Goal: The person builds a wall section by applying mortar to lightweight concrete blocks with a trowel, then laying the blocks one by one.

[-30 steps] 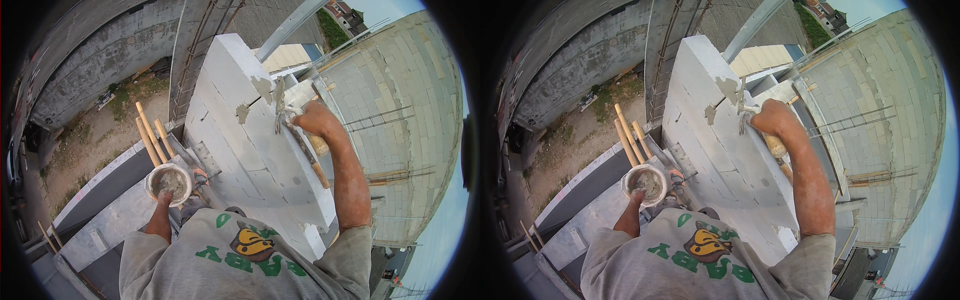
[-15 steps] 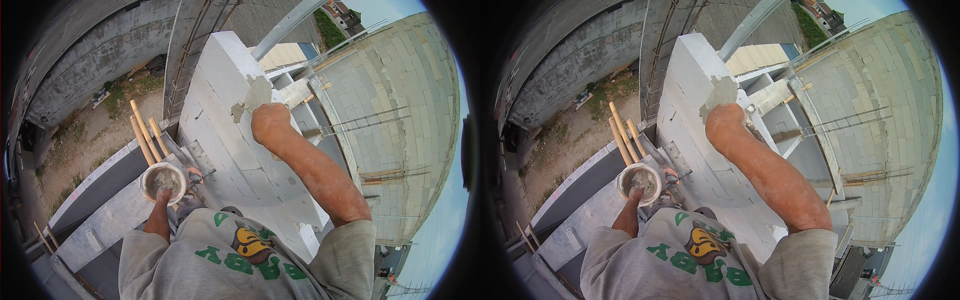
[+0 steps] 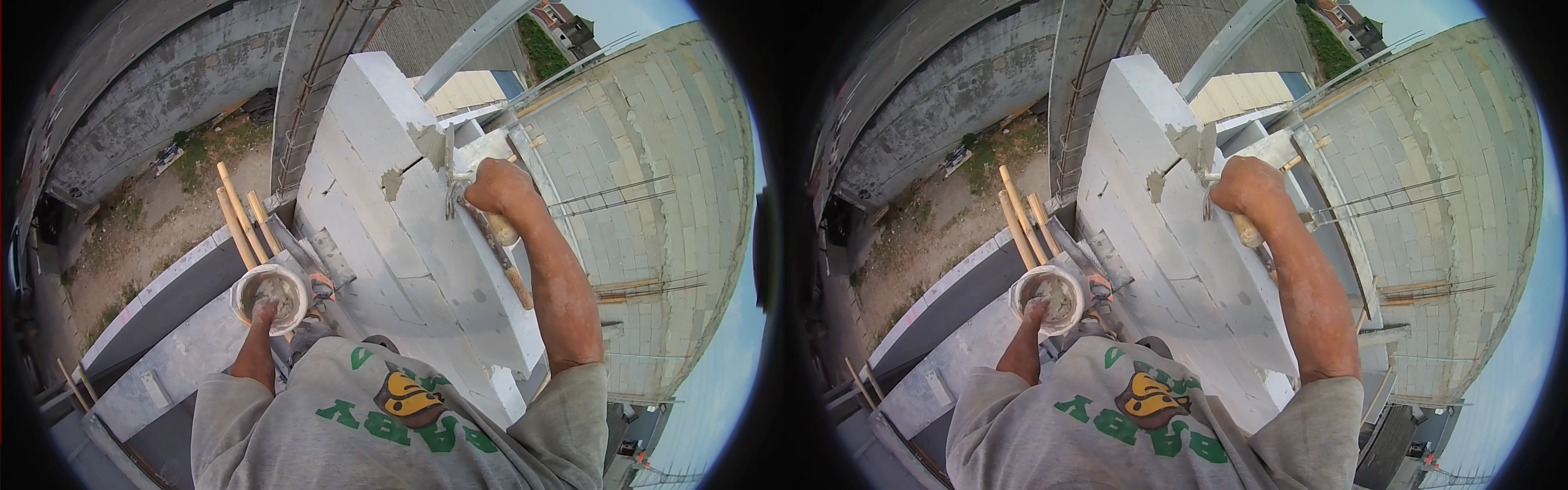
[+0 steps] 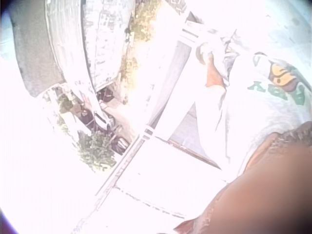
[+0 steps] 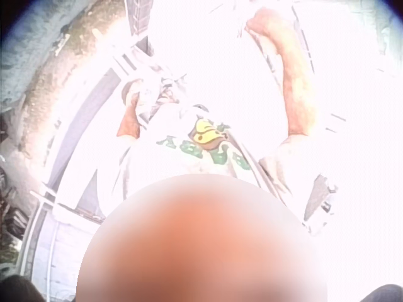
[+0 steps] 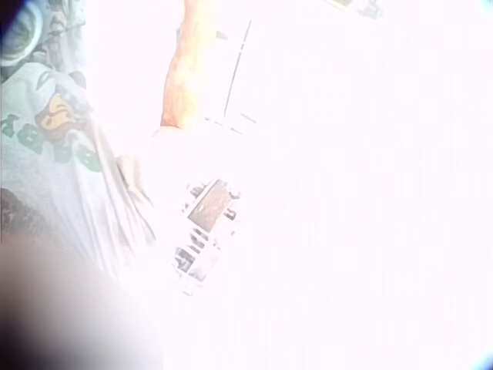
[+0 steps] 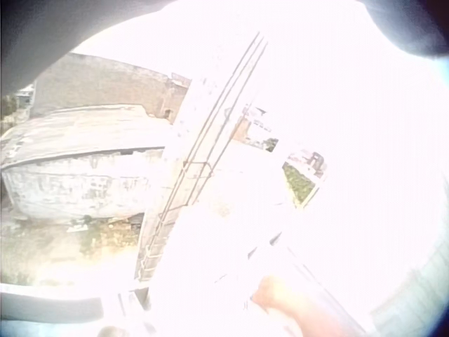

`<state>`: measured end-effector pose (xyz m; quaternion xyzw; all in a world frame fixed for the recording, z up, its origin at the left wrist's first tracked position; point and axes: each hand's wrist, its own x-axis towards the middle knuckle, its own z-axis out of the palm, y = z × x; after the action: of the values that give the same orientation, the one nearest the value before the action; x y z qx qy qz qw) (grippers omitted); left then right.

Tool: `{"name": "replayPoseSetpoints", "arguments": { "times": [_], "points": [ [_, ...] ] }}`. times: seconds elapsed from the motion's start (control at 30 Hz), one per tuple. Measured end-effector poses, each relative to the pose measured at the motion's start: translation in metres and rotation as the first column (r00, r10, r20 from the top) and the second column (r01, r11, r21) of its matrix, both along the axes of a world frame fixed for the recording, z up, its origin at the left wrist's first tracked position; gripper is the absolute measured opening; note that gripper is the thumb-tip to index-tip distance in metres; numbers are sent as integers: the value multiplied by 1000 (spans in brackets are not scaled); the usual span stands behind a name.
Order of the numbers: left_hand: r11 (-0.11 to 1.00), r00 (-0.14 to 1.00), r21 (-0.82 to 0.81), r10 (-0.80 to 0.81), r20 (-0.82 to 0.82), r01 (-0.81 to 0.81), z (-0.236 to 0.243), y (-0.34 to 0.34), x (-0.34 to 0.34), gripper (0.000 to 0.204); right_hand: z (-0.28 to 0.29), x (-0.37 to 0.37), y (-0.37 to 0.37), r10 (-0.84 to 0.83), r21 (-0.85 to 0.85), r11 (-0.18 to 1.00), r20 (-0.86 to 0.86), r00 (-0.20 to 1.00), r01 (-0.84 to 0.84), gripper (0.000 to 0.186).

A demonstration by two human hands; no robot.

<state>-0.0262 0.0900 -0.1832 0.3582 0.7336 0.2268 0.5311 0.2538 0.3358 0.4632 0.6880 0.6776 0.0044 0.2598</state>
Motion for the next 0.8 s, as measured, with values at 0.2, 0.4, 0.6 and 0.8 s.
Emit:
{"name": "replayPoseSetpoints", "arguments": {
  "times": [0.2, 0.4, 0.6, 0.8],
  "points": [
    [992, 991, 34, 123, -46, -122, 19, -7, -8, 30, -12, 2, 13, 101, 6, 995, 10, 995, -101, 30],
    [709, 547, -79, -606, -578, 701, 38, -22, 0, 21, -11, 0, 17, 223, -66, 974, 96, 970, -217, 27],
    [660, 526, -74, -657, -540, 748, 50, -12, 38, 21, -10, -16, -8, 340, -94, 937, 32, 940, -336, 24],
    [962, 956, -8, -271, -113, 272, -2, -18, 31, 29, -48, 5, -53, 113, -40, 987, -533, 839, -158, 32]
  ]
}}
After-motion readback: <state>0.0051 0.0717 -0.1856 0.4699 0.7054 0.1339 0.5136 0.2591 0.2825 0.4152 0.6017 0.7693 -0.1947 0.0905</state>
